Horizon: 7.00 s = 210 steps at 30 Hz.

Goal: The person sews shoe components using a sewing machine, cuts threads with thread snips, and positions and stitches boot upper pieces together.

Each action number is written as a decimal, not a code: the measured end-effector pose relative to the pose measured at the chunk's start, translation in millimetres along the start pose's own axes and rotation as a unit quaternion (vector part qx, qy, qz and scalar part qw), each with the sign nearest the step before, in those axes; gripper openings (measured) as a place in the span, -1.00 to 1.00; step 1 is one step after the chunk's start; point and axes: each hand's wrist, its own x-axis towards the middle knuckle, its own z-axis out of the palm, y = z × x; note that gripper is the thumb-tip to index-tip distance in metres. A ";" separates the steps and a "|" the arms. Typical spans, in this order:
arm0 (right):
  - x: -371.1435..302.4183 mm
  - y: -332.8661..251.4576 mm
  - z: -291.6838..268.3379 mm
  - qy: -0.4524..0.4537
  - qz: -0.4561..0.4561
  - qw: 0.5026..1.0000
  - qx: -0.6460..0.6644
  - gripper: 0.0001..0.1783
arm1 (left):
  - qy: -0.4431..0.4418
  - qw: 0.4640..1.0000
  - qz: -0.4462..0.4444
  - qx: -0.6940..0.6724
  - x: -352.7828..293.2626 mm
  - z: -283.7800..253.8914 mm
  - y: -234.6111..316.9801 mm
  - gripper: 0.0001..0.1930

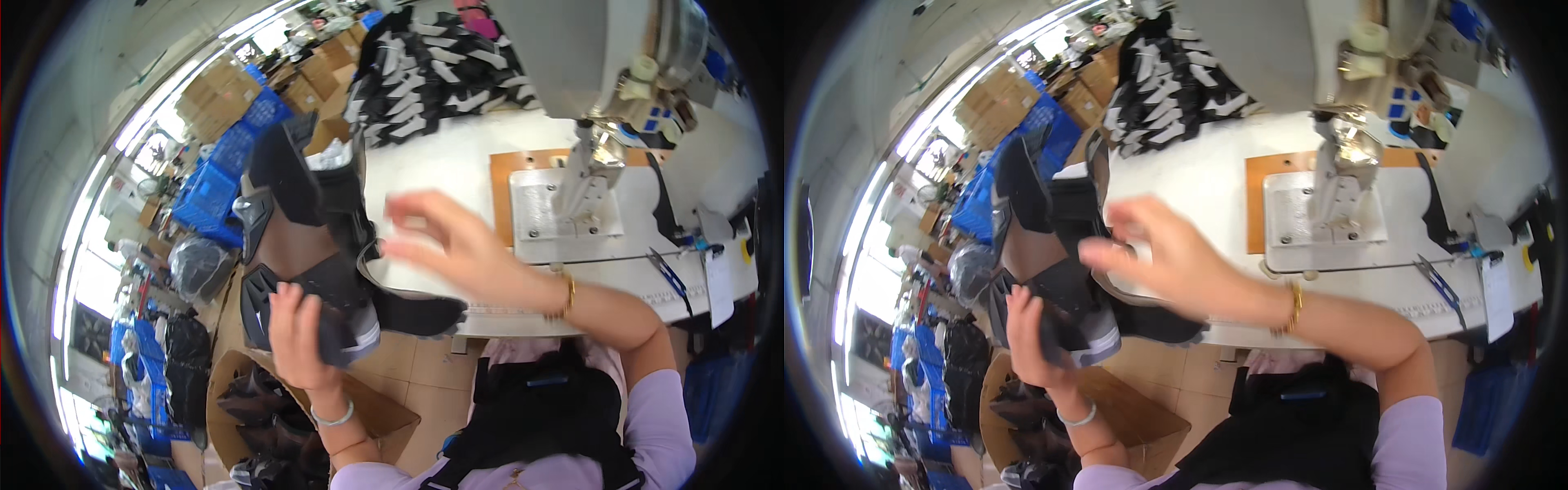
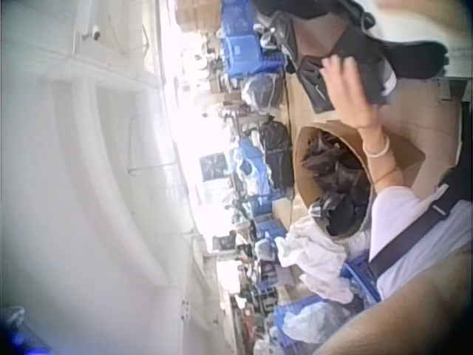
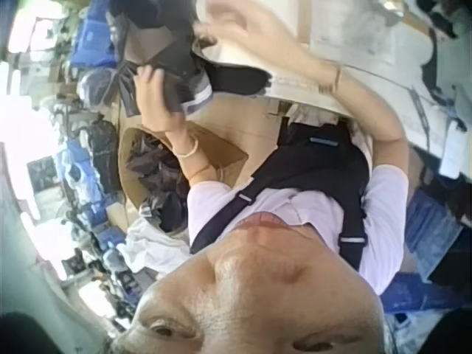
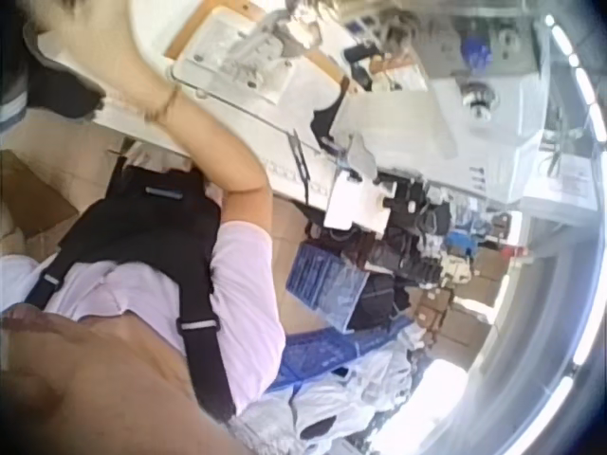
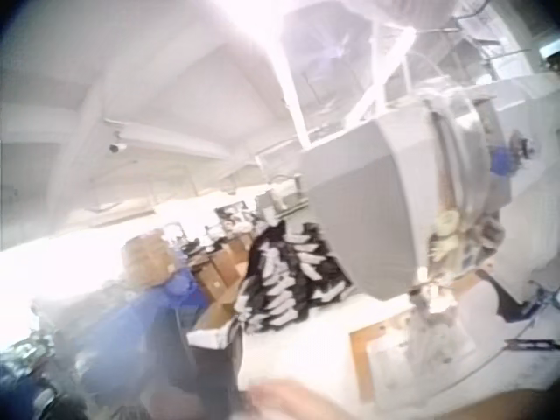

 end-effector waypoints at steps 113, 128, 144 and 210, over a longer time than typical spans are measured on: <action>-8.6 123.7 21.9 -0.334 -0.338 0.770 -0.425 -0.88 | -0.264 0.580 -0.636 0.434 -319.0 -211.4 -145.4 -0.46; 60.0 234.5 83.1 -0.287 -0.130 0.835 -0.451 -0.61 | -0.167 0.841 -0.507 0.084 -233.7 123.4 -371.8 -0.64; 82.2 217.7 92.2 -0.346 -0.037 0.796 -0.495 -0.59 | -0.269 0.803 -0.440 0.299 -199.2 321.5 -517.7 0.09; 64.8 224.0 80.6 -0.283 -0.087 0.840 -0.455 -0.66 | -0.340 0.809 -0.465 0.120 -196.3 190.4 -427.2 -0.49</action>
